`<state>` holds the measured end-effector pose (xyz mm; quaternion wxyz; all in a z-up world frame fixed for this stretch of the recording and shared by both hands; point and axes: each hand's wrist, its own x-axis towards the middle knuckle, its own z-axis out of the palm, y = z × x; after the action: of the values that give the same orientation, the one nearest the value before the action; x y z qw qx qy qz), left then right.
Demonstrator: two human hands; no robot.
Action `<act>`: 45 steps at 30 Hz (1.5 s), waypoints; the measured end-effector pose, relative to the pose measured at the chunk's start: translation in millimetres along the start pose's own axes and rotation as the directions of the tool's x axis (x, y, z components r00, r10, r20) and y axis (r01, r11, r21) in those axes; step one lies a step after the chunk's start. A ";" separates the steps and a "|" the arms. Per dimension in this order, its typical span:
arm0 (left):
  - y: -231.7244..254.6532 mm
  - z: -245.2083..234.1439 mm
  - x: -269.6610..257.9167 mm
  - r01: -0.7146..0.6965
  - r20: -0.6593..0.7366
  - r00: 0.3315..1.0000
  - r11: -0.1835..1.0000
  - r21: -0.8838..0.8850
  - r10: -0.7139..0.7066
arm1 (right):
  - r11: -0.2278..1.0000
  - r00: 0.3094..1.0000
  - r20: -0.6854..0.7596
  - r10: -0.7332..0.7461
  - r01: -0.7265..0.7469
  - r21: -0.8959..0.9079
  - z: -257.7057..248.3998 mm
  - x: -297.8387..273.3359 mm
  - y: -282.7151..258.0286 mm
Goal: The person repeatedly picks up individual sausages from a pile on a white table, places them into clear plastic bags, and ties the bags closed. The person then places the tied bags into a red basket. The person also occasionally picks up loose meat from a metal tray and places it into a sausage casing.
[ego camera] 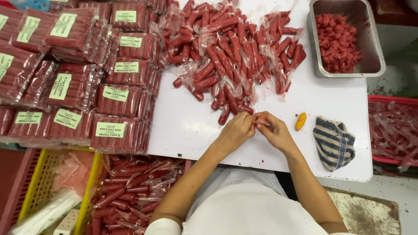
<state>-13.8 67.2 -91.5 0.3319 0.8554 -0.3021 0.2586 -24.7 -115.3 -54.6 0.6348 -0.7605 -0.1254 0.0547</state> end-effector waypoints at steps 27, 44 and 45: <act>37.6 -5.2 17.2 -0.046 -0.106 0.994 0.945 -0.323 0.012 | 0.890 0.911 -0.287 0.297 -0.155 0.429 4.4 -0.9 51.6; 23.2 5.4 0.3 0.450 0.140 0.868 0.636 -0.627 -0.476 | 0.988 0.906 -0.422 -0.024 0.087 0.129 -15.2 86.1 29.8; 21.5 -14.6 0.6 0.511 0.212 0.837 0.579 -0.636 -0.505 | 0.994 0.922 -0.371 -0.109 0.109 -0.020 -11.5 108.4 31.7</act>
<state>-31.7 64.7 -72.8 0.6749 0.7281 -0.1181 0.0232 86.3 -103.2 -75.3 0.6493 -0.7487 -0.0452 -0.1256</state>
